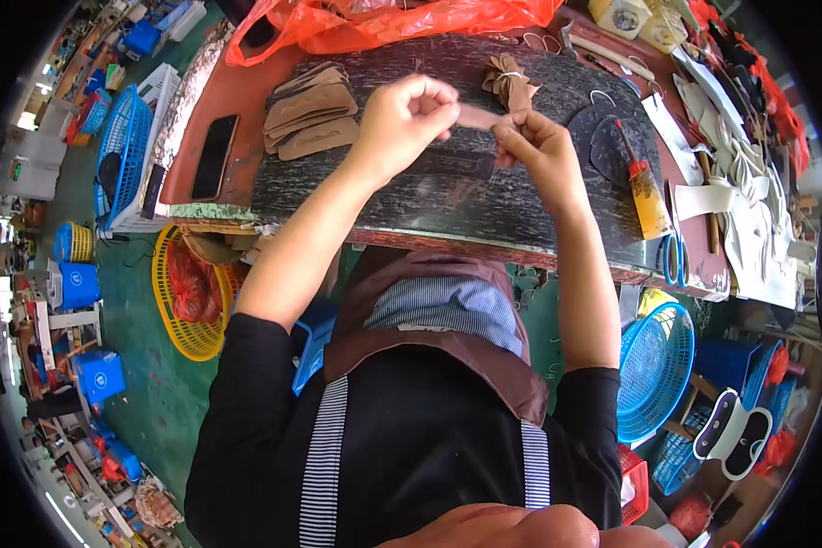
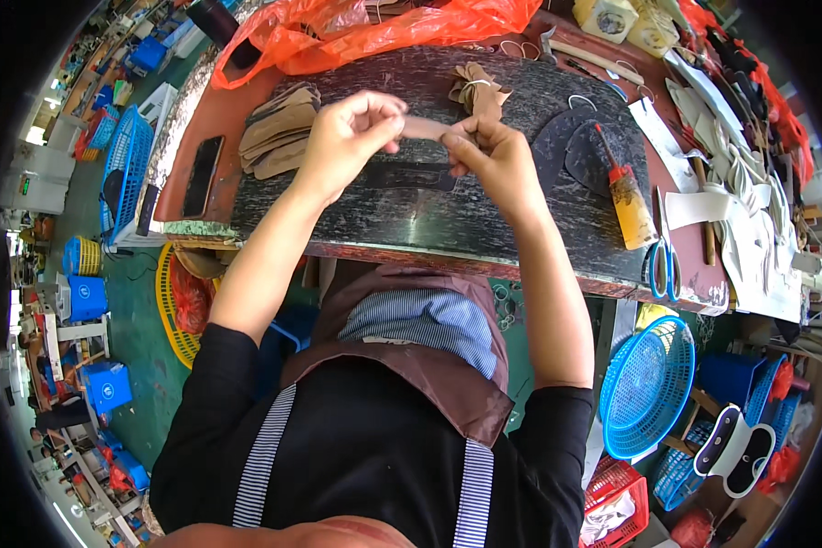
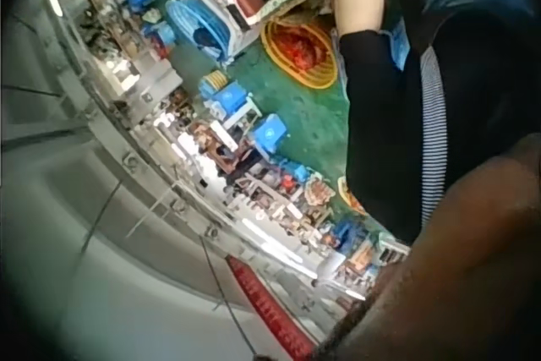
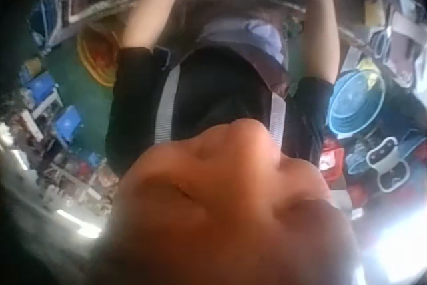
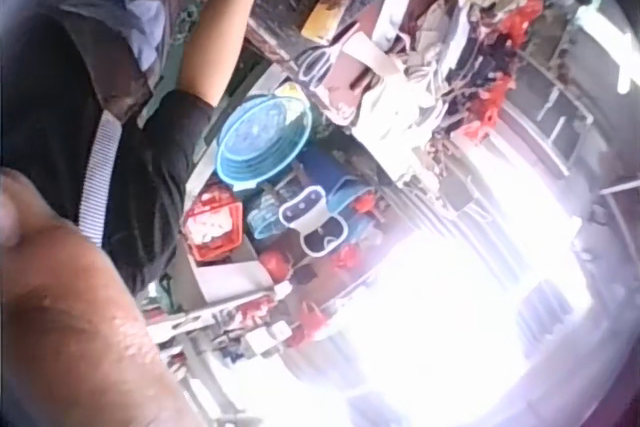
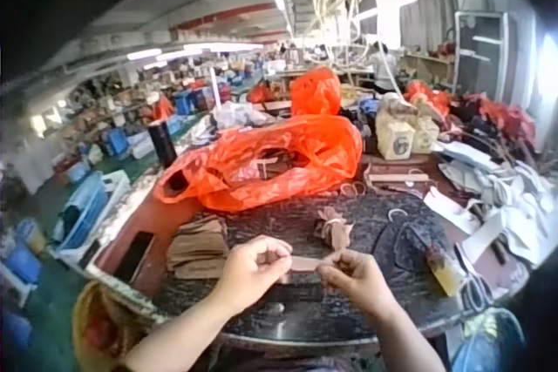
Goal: Applying glue to material components and pressing them together at a manual assembly station.
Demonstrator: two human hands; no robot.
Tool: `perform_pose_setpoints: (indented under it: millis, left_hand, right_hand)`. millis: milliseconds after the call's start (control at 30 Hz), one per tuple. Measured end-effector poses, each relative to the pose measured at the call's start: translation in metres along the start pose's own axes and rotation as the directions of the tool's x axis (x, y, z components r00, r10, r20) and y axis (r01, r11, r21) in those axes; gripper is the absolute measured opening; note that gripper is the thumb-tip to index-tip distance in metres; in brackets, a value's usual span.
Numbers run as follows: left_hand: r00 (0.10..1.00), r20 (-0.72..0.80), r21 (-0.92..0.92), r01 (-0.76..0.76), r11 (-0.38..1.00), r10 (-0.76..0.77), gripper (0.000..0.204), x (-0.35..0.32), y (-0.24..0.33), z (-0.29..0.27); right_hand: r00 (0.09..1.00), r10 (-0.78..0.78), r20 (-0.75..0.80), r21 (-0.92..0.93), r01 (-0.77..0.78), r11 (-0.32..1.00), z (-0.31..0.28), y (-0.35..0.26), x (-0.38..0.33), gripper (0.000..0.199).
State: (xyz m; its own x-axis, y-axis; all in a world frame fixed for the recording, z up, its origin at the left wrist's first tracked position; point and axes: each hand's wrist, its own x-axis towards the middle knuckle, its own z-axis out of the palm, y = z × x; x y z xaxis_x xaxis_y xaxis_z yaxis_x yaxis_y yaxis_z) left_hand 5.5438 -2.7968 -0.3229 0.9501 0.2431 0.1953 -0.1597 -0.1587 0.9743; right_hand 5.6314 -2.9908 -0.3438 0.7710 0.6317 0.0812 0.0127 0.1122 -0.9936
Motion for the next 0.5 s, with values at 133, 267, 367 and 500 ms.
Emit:
perform_pose_setpoints:
  millis: [133, 267, 367, 500]
  left_hand:
    - [0.998, -0.006, 0.101, 0.058, 0.993, -0.057, 0.004, -0.025, -0.019, -0.012]
    - [0.993, -0.057, 0.075, 0.108, 0.991, -0.104, 0.002, -0.036, -0.034, -0.019]
    - [0.996, -0.063, 0.181, 0.079, 0.98, -0.068, 0.001, -0.037, -0.036, -0.022]
    - [0.998, -0.051, 0.387, -0.003, 0.922, 0.024, 0.002, -0.04, -0.045, -0.024]
  right_hand:
    - [0.997, 0.055, -0.053, -0.061, -0.058, 0.996, 0.011, 0.013, -0.012, 0.007]
    - [0.996, -0.018, -0.084, -0.318, -0.009, 0.948, 0.017, 0.025, -0.017, 0.007]
    - [0.977, -0.193, -0.09, -0.44, 0.135, 0.888, 0.018, 0.036, -0.015, 0.008]
    - [0.943, -0.325, -0.074, -0.571, 0.227, 0.789, 0.02, 0.041, -0.015, 0.01]
